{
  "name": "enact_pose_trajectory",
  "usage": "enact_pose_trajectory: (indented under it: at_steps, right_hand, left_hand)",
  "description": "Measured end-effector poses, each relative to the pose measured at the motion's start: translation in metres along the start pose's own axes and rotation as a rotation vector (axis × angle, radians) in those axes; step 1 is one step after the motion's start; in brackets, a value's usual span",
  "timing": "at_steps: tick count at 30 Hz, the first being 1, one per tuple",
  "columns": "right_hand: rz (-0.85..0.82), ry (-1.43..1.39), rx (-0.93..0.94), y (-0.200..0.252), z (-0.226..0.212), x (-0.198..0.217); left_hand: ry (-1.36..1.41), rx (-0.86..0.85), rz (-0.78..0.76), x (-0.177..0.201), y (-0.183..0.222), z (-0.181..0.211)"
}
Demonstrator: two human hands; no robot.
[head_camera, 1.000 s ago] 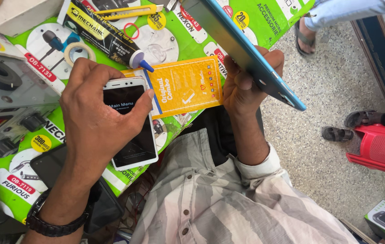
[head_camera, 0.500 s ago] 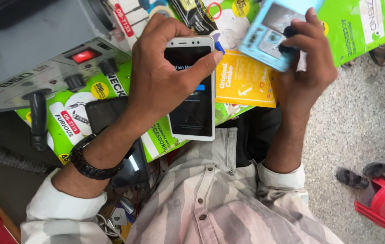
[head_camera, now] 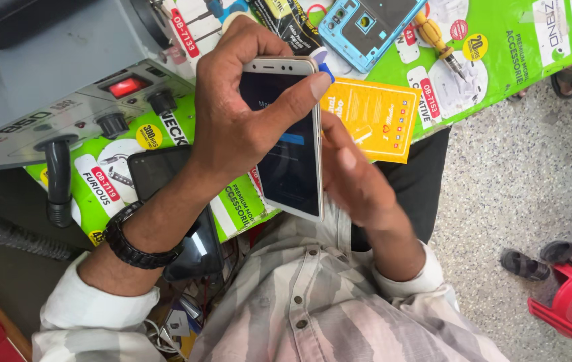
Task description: The person uses a screwdriver to tighten screws on a smartphone battery and then reassembles the device by attaching the back cover. They subsequently inspect the exterior of the phone and handle a second blue smartphone, checking its edges and screen.
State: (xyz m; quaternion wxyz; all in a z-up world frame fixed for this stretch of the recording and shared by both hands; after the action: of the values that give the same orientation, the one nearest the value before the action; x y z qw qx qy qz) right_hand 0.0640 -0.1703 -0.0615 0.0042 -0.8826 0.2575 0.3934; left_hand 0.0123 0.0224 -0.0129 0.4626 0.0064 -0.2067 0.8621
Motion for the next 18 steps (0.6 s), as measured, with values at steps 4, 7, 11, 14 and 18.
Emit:
enact_pose_trajectory:
  at_steps: [4, 7, 11, 14, 18]
  right_hand:
    - [0.102, -0.187, -0.037, -0.001, 0.016, -0.007]
    - [0.181, -0.227, -0.019, -0.001, 0.022, -0.001]
    - [0.286, -0.167, 0.047, 0.001, 0.031, 0.01]
    - [0.308, -0.188, 0.065, 0.004, 0.037, 0.014]
    - [0.294, -0.127, 0.066, 0.006, 0.04, 0.013]
  left_hand:
    - [-0.032, -0.057, -0.02, 0.0, -0.004, 0.006]
    - [-0.039, -0.055, -0.025, -0.002, -0.004, 0.011]
    - [-0.055, -0.058, -0.043, -0.003, -0.005, 0.017]
    - [-0.062, -0.064, -0.073, -0.004, -0.005, 0.019]
    - [-0.067, -0.049, -0.108, -0.005, -0.006, 0.021]
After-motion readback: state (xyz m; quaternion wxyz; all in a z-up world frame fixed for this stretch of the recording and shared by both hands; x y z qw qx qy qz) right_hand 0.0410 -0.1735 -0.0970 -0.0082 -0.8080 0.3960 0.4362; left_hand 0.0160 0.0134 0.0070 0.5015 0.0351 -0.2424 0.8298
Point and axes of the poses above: each hand's wrist, its own y-axis away from the middle knuckle, its own x-axis out of the back of the hand, z = x × y, the point moved 2 cm from there along -y, towards the middle knuckle, and after that the axes turned 6 degrees about z, right-handed, at the moved point
